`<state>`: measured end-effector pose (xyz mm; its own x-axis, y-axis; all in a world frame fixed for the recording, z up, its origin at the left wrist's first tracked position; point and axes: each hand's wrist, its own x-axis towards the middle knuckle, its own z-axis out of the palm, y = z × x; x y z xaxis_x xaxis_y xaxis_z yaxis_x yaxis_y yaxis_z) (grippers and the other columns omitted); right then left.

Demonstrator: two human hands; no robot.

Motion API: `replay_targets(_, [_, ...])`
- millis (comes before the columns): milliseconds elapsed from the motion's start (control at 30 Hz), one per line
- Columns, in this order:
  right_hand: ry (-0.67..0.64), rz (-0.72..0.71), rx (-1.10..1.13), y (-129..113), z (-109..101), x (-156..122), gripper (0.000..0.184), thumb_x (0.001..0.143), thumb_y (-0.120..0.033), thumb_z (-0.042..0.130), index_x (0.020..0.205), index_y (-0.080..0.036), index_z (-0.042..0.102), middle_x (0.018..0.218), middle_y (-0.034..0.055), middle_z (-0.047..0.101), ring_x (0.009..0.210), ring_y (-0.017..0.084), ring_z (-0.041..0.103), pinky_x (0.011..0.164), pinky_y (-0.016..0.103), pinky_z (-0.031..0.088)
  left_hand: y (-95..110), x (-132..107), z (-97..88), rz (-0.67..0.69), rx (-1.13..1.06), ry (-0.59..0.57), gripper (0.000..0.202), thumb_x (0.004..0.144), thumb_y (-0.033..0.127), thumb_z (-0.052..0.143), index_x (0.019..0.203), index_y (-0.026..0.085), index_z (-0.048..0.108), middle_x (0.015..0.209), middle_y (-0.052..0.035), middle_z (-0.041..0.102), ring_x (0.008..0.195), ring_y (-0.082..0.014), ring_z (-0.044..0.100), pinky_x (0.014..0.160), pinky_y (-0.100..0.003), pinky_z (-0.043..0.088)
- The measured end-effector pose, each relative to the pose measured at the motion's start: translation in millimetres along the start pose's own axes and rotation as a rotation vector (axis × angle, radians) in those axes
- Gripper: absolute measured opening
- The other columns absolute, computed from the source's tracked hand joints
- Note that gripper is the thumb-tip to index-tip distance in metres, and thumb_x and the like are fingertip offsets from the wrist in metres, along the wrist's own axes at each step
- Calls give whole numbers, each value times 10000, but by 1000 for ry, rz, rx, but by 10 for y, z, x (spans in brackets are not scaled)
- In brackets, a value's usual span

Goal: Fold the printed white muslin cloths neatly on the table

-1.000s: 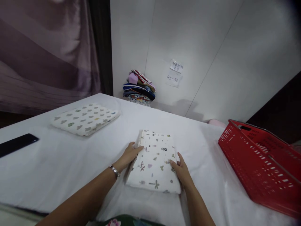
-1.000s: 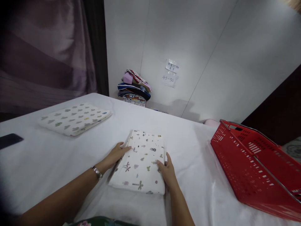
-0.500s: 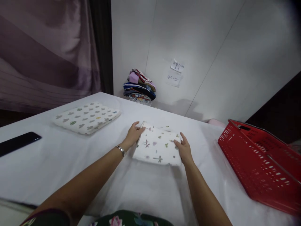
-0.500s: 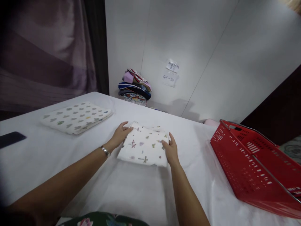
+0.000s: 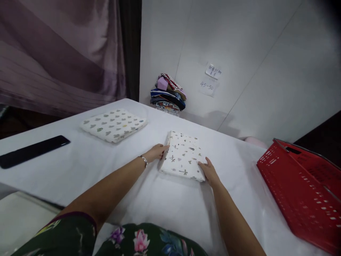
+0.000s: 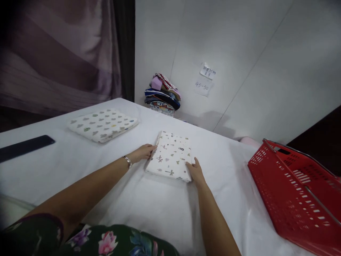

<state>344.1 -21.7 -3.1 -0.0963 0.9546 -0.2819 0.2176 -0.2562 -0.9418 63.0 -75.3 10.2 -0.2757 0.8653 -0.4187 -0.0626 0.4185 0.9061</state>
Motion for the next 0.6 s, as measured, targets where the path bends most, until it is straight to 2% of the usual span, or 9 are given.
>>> replay_targets(133, [-34, 22, 21, 30, -14, -263, 944, 670, -366, 725, 1446, -196, 216, 1064, 96, 626, 760, 182, 630, 561, 252, 530, -96, -208, -40, 16, 90, 1, 872, 573, 512, 742, 1293, 143, 417, 913, -97, 668, 743, -211, 610, 662, -281, 447])
replay_targets(233, [-69, 16, 52, 106, -55, -375, 979, 646, -406, 736, 1447, -225, 203, 1072, 90, 605, 718, 189, 615, 490, 284, 526, -156, -323, -23, 50, 217, 9, 873, 572, 538, 727, 1287, 131, 437, 800, -67, 673, 677, -207, 601, 634, -277, 426])
replay_targets(333, [-47, -22, -28, 173, -131, -402, 899, 654, -417, 717, 1418, -217, 288, 1075, 92, 591, 732, 197, 612, 505, 298, 522, -194, -383, 23, 73, 226, 28, 870, 589, 503, 722, 1305, 120, 409, 698, -30, 658, 586, -183, 582, 589, -263, 411])
replay_targets(400, [38, -153, -202, 175, -159, -413, 773, 659, -392, 704, 1353, -213, 414, 1096, 94, 585, 822, 223, 609, 616, 332, 532, -211, -416, 52, 75, 211, 34, 879, 607, 493, 711, 1322, 105, 376, 637, -11, 636, 510, -165, 552, 551, -259, 402])
replay_targets(467, [116, -386, -400, 142, -125, -449, 620, 681, -354, 677, 1265, -215, 522, 1153, 98, 570, 999, 262, 561, 803, 387, 496, -228, -455, 68, 65, 167, 31, 867, 635, 514, 682, 1320, 85, 370, 649, -23, 638, 505, -164, 550, 536, -259, 406])
replay_targets(533, [88, -611, -526, 101, -1, -517, 480, 740, -331, 619, 1205, -216, 574, 1205, 98, 555, 1124, 270, 489, 941, 419, 413, -251, -498, 70, 36, 89, 11, 843, 667, 541, 645, 1320, 91, 360, 707, -46, 655, 563, -174, 579, 545, -259, 425])
replay_targets(600, [-26, -752, -578, 79, 210, -601, 398, 799, -327, 562, 1179, -214, 588, 1201, 98, 568, 1132, 258, 487, 980, 428, 375, -286, -538, 63, -3, 1, -15, 791, 707, 528, 610, 1327, 119, 337, 744, -51, 661, 615, -175, 599, 562, -256, 445])
